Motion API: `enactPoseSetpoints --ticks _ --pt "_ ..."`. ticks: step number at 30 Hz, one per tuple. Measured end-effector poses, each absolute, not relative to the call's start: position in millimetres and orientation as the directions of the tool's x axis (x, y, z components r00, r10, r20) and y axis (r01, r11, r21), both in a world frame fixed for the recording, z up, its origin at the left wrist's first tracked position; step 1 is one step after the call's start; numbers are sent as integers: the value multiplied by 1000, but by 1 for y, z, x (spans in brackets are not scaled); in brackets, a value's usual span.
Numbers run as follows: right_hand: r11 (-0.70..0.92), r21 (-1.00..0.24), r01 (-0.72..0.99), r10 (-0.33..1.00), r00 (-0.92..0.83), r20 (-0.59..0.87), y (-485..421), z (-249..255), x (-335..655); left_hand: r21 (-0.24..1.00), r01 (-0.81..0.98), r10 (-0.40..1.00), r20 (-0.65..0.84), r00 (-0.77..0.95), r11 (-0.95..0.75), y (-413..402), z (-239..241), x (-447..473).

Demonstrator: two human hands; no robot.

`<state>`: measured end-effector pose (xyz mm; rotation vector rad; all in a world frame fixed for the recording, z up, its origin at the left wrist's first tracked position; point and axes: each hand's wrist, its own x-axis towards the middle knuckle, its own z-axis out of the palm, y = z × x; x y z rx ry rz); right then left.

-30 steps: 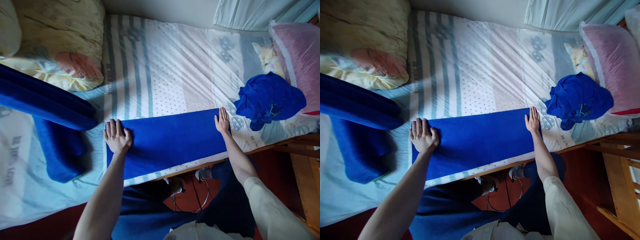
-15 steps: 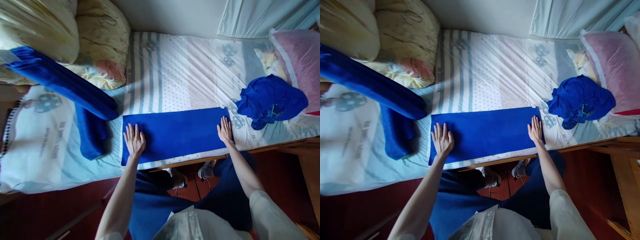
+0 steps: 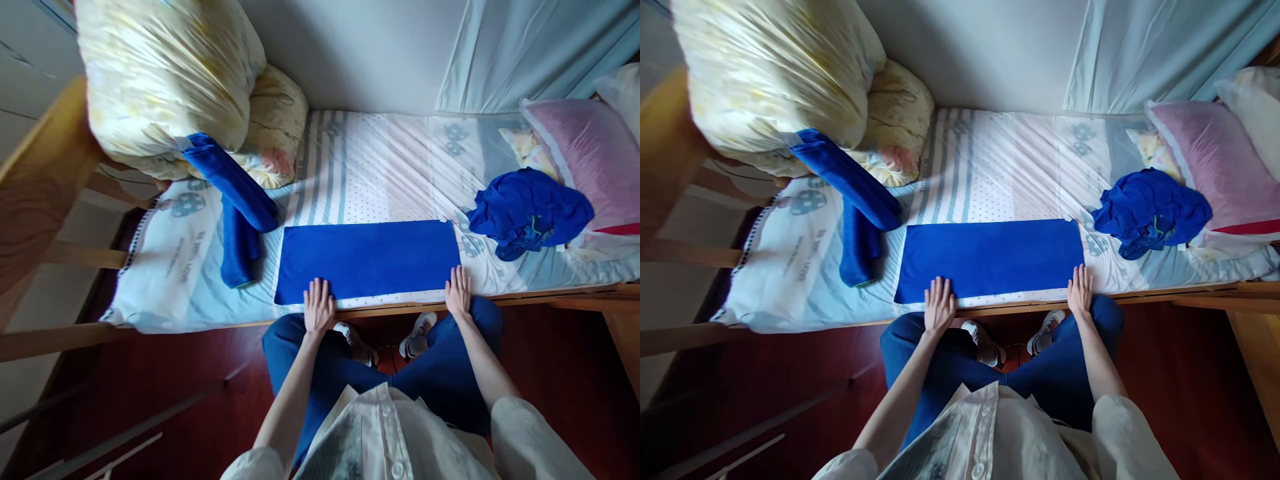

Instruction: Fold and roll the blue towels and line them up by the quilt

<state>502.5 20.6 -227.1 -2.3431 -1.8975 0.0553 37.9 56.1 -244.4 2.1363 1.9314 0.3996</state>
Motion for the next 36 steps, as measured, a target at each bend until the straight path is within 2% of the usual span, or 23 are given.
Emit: enactPoseSetpoints --ticks 4,7,10,13,16,18,19,21,24,26,30,36 --pt "-22 -201 979 999 14 -37 -12 -218 453 390 816 889 18 457 -427 28 -246 78" --pt "-1 -234 972 994 -25 -107 -22 -210 423 469 751 843 -26 537 -464 20 -242 113" --pt "-65 -222 973 989 33 -147 -22 -197 404 579 737 873 -86 480 -348 14 -237 147" --pt "-113 -187 976 973 71 -220 -8 -179 395 730 666 926 -128 354 -154 2 -232 175" --pt "-142 -166 976 944 84 -318 20 -158 387 904 420 959 -188 213 83 -9 -225 196" --pt "-108 -197 974 943 37 -332 47 -147 379 943 154 947 -310 83 295 -13 -219 208" --pt "-66 -223 972 949 -8 -316 62 -142 375 916 -7 916 -402 22 402 -12 -216 213" --pt "46 -276 960 953 -125 -276 95 -136 363 772 -331 808 -588 -47 543 -9 -211 220" --pt "181 -333 925 925 -276 -263 148 -134 343 539 -645 680 -732 -41 542 0 -206 224" --pt "219 -342 914 904 -321 -281 180 -138 330 460 -730 643 -765 -37 505 4 -205 223" --pt "272 -324 906 877 -372 -305 234 -157 310 383 -798 593 -804 -40 466 8 -205 219" --pt "218 -334 917 898 -322 -299 292 -191 302 420 -813 581 -804 -128 403 13 -208 226"
